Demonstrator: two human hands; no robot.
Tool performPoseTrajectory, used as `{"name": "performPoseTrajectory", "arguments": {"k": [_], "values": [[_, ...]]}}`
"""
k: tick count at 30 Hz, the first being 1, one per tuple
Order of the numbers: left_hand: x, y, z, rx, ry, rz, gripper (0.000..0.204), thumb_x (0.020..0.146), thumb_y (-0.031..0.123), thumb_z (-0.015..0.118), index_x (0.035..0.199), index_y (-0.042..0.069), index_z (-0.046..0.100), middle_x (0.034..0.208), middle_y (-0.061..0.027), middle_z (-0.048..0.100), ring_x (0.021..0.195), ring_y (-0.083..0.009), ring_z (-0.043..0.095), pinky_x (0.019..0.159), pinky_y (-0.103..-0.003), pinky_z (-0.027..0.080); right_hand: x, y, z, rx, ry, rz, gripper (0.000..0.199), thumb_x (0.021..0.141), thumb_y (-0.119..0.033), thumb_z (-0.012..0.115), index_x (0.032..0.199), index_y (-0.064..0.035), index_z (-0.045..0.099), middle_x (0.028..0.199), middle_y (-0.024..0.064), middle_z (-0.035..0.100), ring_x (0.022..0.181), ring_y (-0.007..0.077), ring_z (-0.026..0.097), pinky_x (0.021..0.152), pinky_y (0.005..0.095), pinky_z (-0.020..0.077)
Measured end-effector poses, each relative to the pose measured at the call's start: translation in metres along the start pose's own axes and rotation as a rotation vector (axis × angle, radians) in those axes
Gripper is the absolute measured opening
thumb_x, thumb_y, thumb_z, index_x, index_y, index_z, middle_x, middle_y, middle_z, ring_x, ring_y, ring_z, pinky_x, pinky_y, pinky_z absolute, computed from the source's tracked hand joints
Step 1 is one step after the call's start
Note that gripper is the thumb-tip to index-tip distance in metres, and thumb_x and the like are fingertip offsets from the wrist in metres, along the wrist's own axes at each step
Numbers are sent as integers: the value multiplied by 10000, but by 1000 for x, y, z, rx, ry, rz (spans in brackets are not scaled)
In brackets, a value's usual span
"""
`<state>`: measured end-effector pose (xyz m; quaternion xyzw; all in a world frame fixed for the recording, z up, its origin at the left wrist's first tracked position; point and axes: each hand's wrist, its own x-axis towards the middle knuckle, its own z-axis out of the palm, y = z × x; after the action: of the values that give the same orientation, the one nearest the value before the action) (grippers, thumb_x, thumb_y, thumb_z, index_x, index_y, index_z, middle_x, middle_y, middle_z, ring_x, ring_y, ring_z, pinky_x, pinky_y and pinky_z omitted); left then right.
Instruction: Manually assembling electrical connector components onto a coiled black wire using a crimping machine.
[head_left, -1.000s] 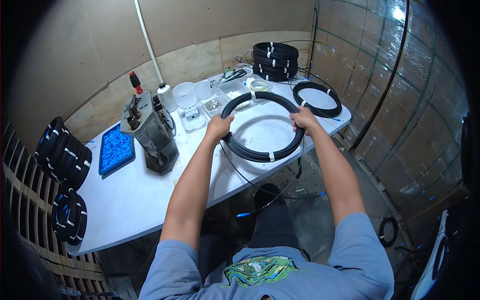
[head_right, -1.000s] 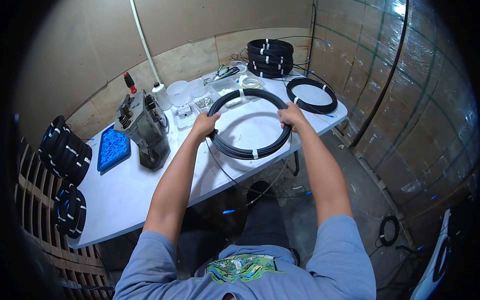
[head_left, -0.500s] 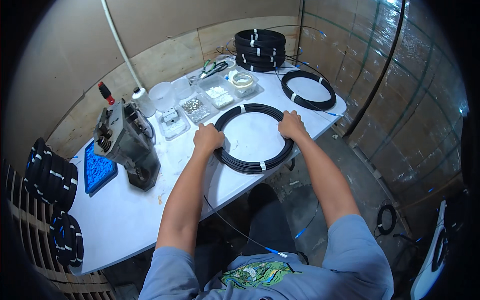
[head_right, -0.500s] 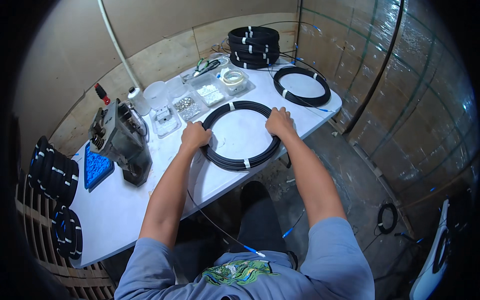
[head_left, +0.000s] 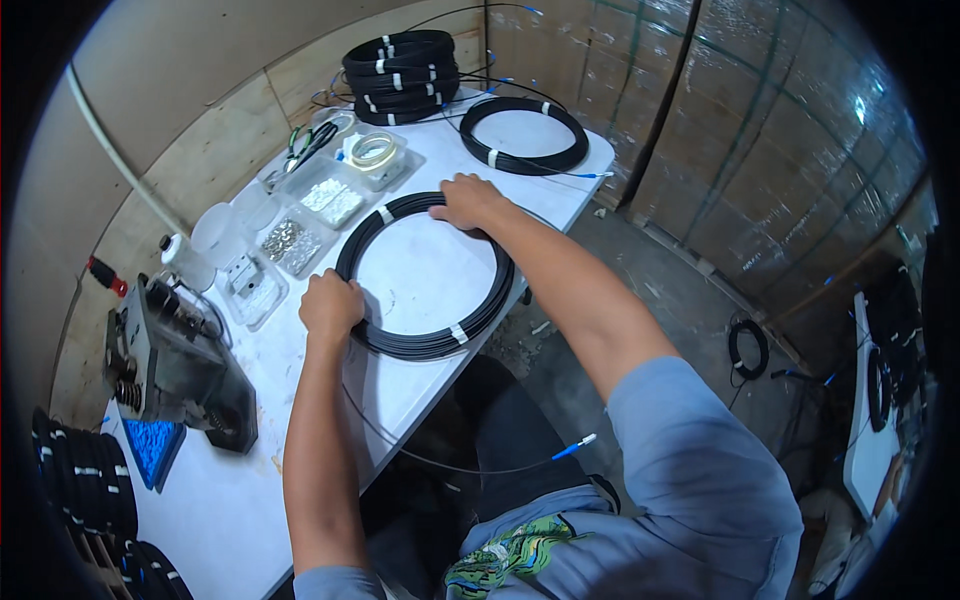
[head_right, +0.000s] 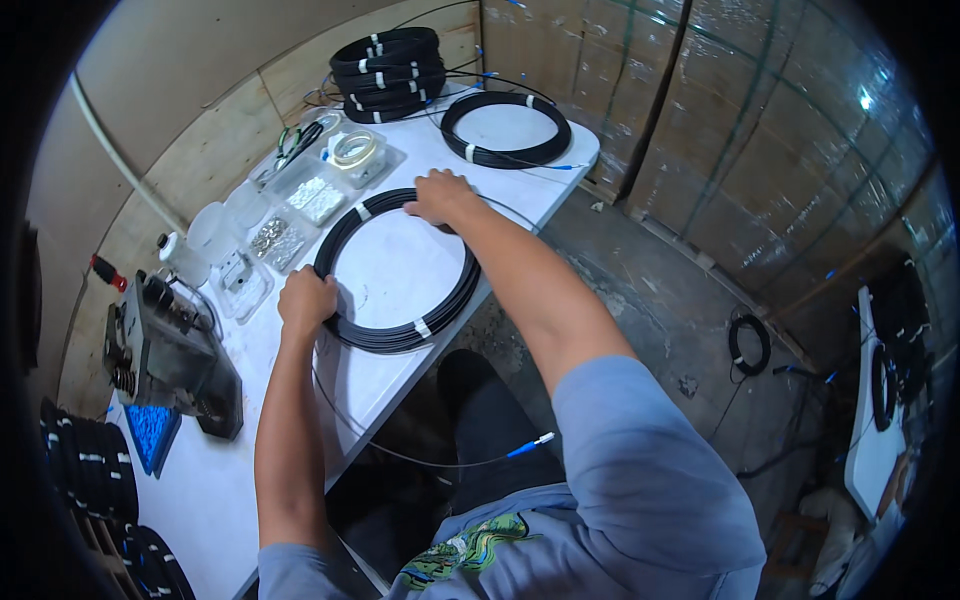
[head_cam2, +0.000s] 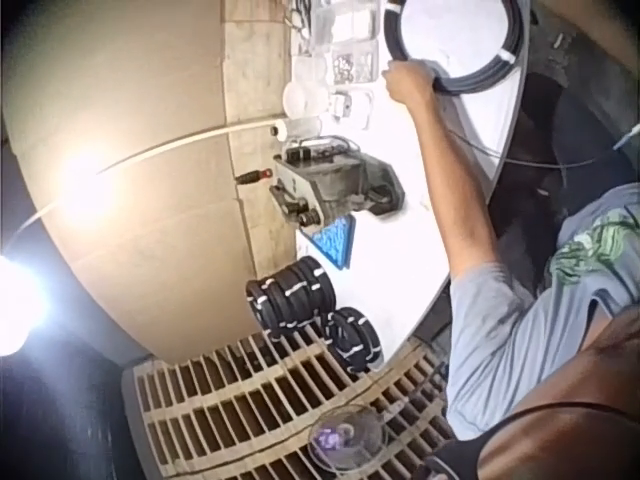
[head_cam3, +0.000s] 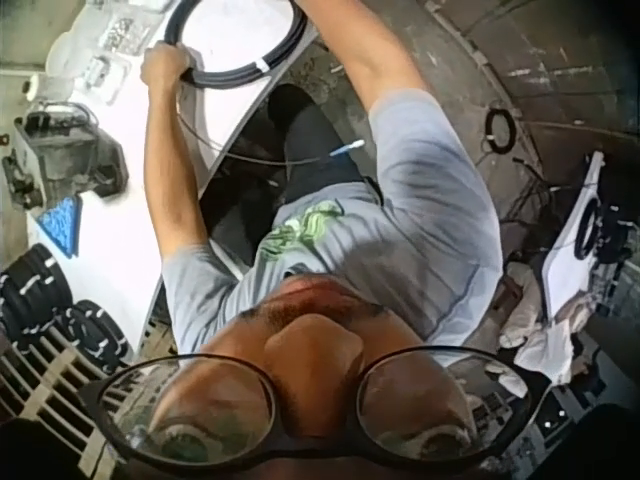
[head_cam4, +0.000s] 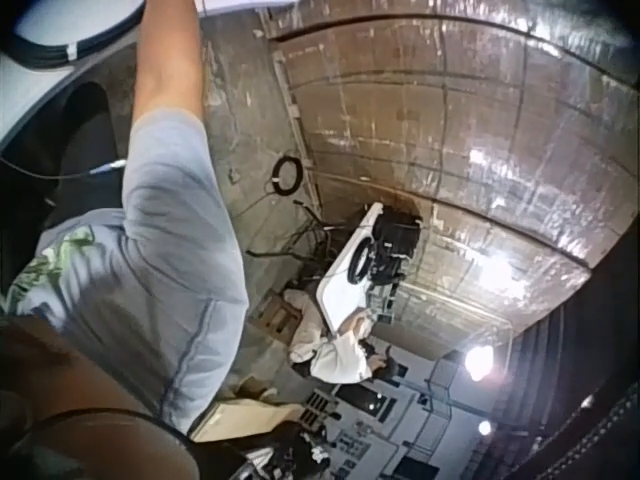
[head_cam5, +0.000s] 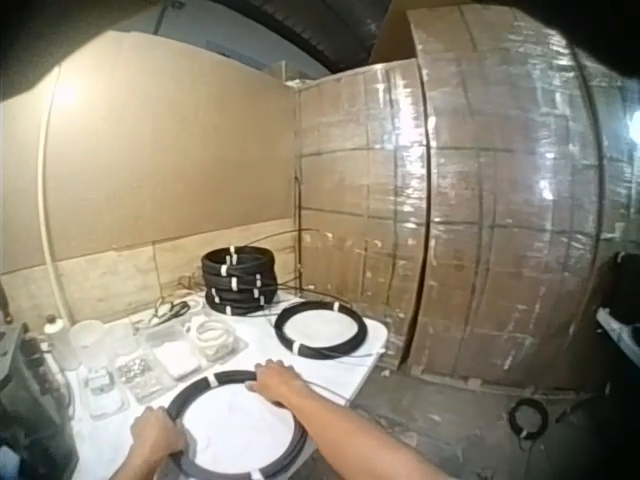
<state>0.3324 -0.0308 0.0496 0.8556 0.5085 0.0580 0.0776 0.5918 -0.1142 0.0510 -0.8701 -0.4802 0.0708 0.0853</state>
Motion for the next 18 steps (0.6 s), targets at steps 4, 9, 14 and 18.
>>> {"name": "performPoseTrajectory", "arguments": {"k": [4, 9, 14, 18], "values": [[4, 0, 6, 1, 10, 7, 409, 905, 320, 610, 1145, -9, 650, 1190, -232, 629, 1070, -420, 649, 907, -500, 532, 15, -20, 5, -25, 10, -91, 677, 974, -625, 418, 1323, -76, 607, 1386, 180, 549, 1322, 345, 483, 1092, 544, 375], [4, -6, 6, 28, 23, 12, 400, 908, 317, 611, 1141, -7, 648, 1185, -224, 625, 1048, -417, 656, 899, -499, 534, 26, -68, 18, -42, 56, -256, 709, 1001, -626, 338, 1322, -52, 601, 1372, 179, 561, 1306, 341, 492, 1083, 523, 375], [5, -6, 8, -6, 27, 32, 389, 915, 321, 610, 1115, -11, 645, 1159, -207, 631, 1033, -414, 658, 883, -503, 534, 28, -94, 43, -28, 130, -387, 577, 997, -590, 389, 1264, -152, 652, 1272, 147, 617, 1237, 325, 532, 1025, 507, 380], [7, -6, 10, -2, 26, 46, 384, 919, 322, 603, 1106, -11, 646, 1163, -205, 632, 1032, -406, 659, 880, -500, 533, 28, -101, 60, 30, 243, -772, 443, 1007, -513, 424, 1189, -200, 678, 1162, 89, 645, 1151, 286, 558, 998, 471, 357]]}}
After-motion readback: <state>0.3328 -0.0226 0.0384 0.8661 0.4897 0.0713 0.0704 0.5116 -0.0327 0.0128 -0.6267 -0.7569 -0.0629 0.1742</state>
